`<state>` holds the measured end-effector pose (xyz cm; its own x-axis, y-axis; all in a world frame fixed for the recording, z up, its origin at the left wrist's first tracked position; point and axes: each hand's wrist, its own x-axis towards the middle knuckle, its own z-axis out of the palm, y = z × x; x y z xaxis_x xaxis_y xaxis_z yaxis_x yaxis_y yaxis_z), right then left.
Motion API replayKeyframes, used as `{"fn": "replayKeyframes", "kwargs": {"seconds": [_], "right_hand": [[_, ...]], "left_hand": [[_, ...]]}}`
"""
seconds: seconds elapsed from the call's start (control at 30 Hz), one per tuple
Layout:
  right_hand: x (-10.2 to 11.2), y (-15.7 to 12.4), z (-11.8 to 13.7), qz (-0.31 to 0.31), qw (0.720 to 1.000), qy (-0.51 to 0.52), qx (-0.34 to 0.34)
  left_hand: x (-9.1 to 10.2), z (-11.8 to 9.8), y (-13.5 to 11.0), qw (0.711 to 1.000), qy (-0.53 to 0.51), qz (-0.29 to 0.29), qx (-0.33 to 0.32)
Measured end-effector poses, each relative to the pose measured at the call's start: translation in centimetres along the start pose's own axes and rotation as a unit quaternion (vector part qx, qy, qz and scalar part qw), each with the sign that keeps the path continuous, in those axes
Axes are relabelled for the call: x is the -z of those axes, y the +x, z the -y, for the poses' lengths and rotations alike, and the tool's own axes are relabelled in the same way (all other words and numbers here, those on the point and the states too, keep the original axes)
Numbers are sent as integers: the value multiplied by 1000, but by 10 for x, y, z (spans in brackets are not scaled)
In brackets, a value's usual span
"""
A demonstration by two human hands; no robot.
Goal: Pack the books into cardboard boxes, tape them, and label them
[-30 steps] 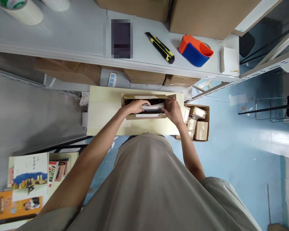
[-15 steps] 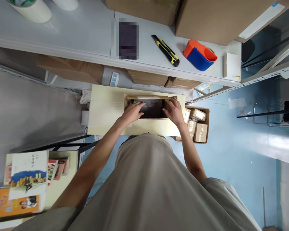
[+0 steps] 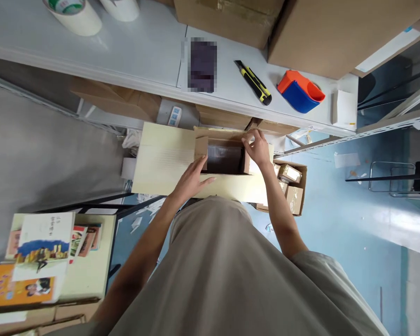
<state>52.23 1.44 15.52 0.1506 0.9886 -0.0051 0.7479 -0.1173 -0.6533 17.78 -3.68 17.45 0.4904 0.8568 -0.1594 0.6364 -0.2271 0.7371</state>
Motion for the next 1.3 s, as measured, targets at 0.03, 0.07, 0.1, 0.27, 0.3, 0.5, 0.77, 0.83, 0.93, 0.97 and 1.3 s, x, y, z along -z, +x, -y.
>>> {"fn": "replayKeyframes", "kwargs": {"seconds": [0.03, 0.07, 0.1, 0.27, 0.3, 0.5, 0.77, 0.83, 0.93, 0.97, 1.3], "right_hand": [[-3, 0, 1, -2, 1000, 22, -9], [-6, -1, 1, -4, 999, 42, -17], [-9, -2, 0, -6, 998, 60, -25], [-25, -13, -10, 29, 993, 110, -43], [-26, -16, -13, 47, 993, 106, -38], [-16, -44, -35, 79, 997, 2, -12], [-43, -89, -50, 17, 977, 183, -113], [-49, -96, -50, -8, 970, 206, -131], [-52, -104, -48, -29, 960, 227, -163], [-52, -106, -46, -33, 957, 233, -170], [-60, -122, -39, -43, 960, 221, -165]], "left_hand": [[-1, -1, 1, 1000, 0, 12, 3], [-1, -1, 2, 1000, 1, 21, 9], [-1, -1, 3, 999, 2, 27, 19], [-3, 6, 17, 997, -9, 14, 81], [-3, 9, 21, 995, -7, -9, 97], [-7, 39, 47, 979, 43, -157, 124], [-26, 54, 49, 975, -21, -148, 164], [-29, 52, 46, 972, -33, -161, 168], [-30, 48, 43, 969, -34, -170, 176], [-30, 48, 42, 968, -28, -171, 181], [-34, 61, 38, 965, 2, -170, 198]]}}
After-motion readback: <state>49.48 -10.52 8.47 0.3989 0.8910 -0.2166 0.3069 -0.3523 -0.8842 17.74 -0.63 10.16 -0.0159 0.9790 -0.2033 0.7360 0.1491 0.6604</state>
